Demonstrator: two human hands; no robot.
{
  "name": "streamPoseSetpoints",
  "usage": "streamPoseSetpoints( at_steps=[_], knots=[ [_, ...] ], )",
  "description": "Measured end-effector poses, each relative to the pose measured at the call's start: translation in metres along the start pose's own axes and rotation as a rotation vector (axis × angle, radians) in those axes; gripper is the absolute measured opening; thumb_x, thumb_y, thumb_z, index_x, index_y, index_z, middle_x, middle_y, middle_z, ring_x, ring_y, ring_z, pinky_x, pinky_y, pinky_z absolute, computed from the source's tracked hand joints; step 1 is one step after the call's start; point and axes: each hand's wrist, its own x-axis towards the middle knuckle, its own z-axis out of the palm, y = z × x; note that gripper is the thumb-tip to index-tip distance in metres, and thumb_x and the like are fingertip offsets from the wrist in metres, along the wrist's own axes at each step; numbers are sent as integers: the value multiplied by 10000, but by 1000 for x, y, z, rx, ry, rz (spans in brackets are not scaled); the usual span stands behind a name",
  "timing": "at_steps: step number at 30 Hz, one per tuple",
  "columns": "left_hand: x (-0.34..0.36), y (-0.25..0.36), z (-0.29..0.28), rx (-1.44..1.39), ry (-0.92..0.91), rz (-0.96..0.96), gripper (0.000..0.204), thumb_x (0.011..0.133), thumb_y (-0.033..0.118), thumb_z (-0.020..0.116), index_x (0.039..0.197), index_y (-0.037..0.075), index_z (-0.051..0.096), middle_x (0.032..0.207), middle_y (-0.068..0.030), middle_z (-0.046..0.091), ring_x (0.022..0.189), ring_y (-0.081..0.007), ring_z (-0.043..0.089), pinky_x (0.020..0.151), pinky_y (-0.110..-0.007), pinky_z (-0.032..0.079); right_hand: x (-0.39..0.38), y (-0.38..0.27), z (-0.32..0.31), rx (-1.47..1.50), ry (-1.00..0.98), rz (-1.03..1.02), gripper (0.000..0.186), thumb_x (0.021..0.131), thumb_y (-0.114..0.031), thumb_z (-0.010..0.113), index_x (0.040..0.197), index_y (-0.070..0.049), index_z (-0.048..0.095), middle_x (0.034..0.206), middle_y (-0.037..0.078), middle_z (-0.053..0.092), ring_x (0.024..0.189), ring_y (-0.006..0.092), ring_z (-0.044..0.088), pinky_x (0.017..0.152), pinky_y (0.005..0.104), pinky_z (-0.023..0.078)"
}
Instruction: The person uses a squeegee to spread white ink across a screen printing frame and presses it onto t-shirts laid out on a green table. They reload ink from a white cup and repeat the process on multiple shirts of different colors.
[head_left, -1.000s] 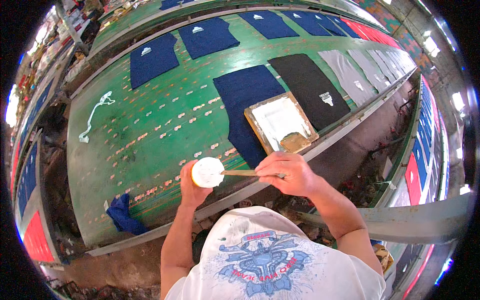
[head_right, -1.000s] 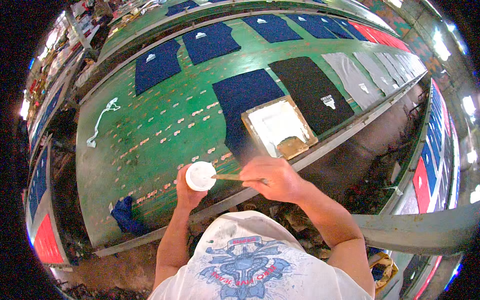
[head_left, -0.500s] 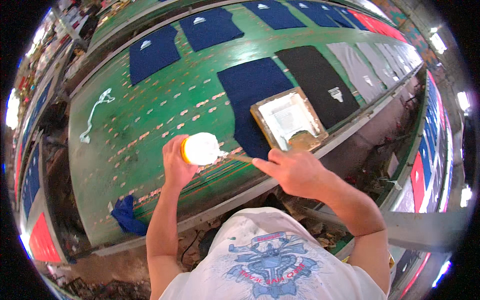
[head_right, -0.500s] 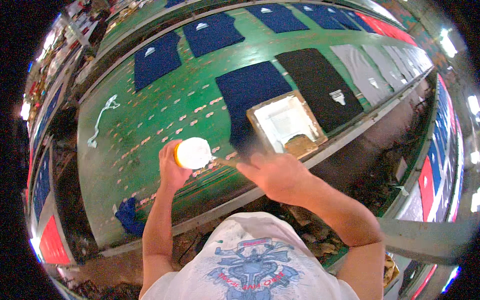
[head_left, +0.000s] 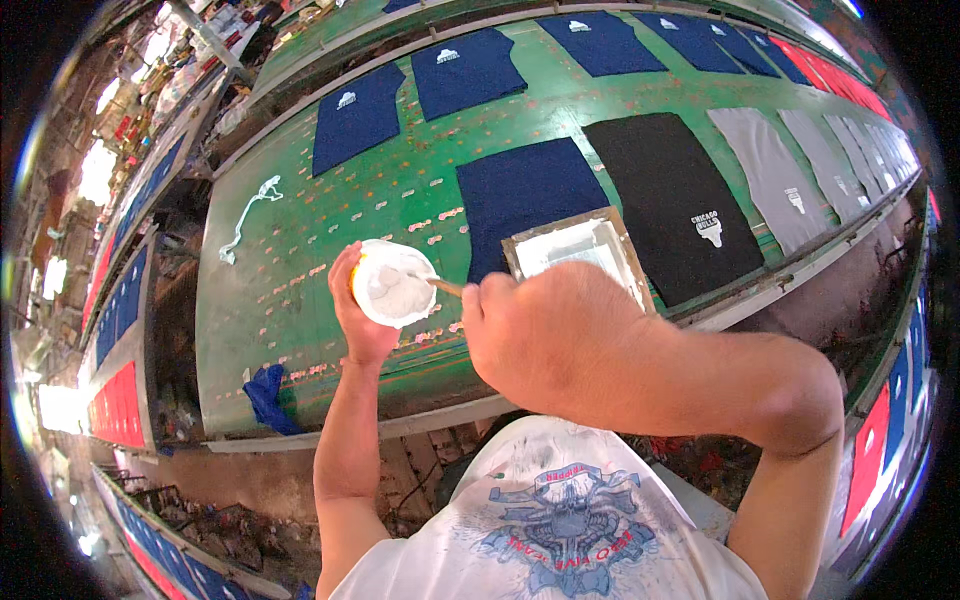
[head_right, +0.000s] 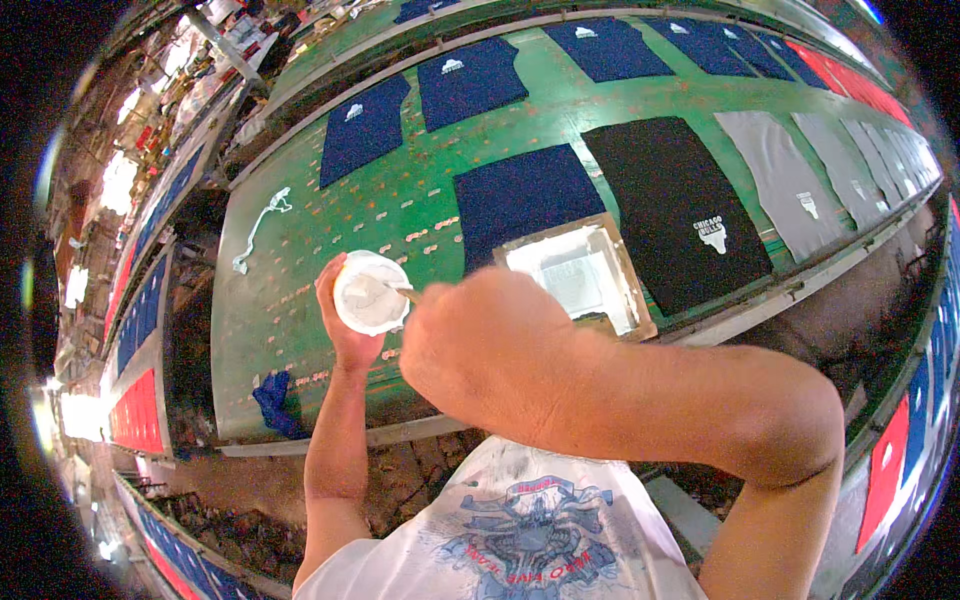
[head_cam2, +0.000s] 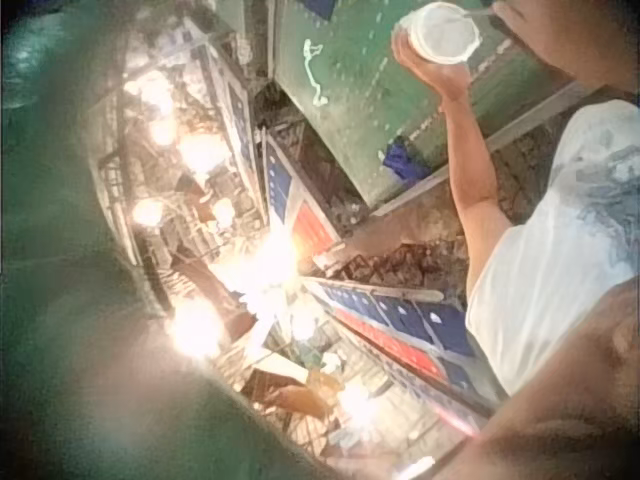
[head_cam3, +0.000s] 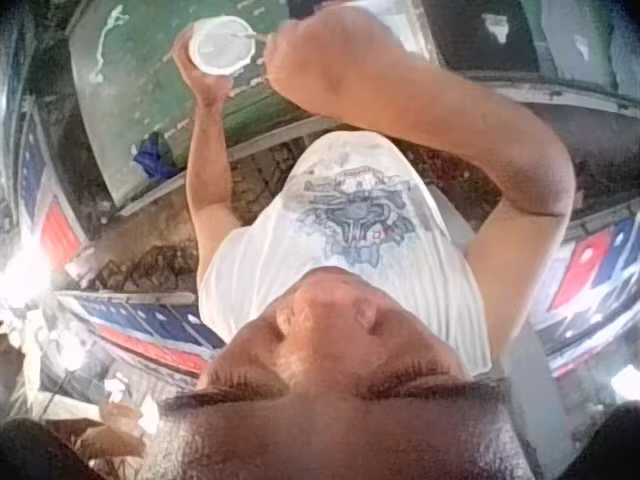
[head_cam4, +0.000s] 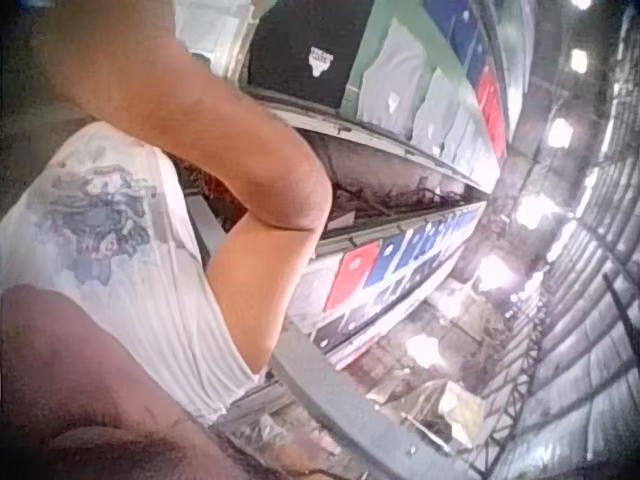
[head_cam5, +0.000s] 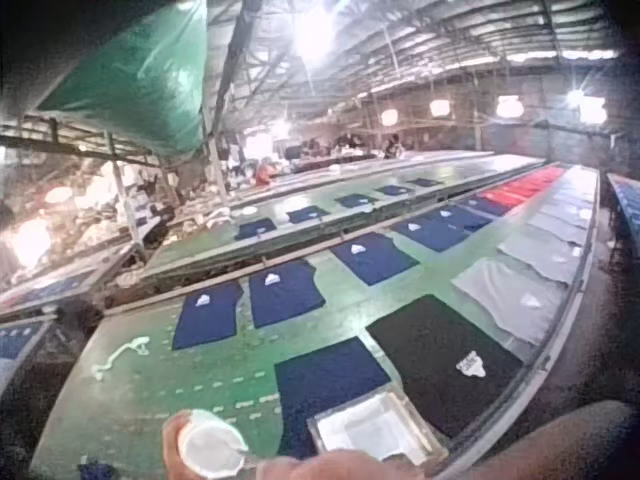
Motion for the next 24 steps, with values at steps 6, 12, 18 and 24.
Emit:
streamPoseSetpoints(
  at_steps=[6, 12, 18, 24],
  knots=[
    [8, 33, 24, -154, 78, -83, 1109, 651, 86, 1078, 1590, 87, 488, 1602, -153, 546, 1505, -331, 533, 1259, -471, 466, -27, 31, -6, 68, 114, -124, 276, 848, -142, 767, 1047, 46, 799, 790, 101, 690, 694, 230, 755, 494, 355, 577],
    [13, 53, 10, 60, 22, -19, 1100, 630, 77, 1083, 1569, 111, 513, 1591, -152, 561, 1495, -337, 551, 1240, -473, 485, -43, 48, -17, 100, 176, -125, 227, 828, -127, 773, 979, 37, 815, 808, 135, 715, 695, 237, 756, 527, 356, 585],
    [28, 49, -1, 148, 40, 39, 1101, 633, 74, 1083, 1571, 101, 508, 1598, -165, 570, 1482, -349, 566, 1232, -481, 496, -23, 31, -26, -5, 151, -99, 289, 837, -129, 784, 1059, 54, 807, 828, 134, 712, 705, 233, 766, 537, 364, 587],
    [29, 40, -14, 104, 58, 91, 1075, 661, 88, 1082, 1568, 74, 505, 1604, -179, 572, 1484, -365, 565, 1228, -486, 504, -12, 17, -31, -73, 101, -76, 285, 855, -138, 776, 1066, 52, 806, 823, 130, 708, 697, 229, 761, 516, 367, 575]
  ],
)
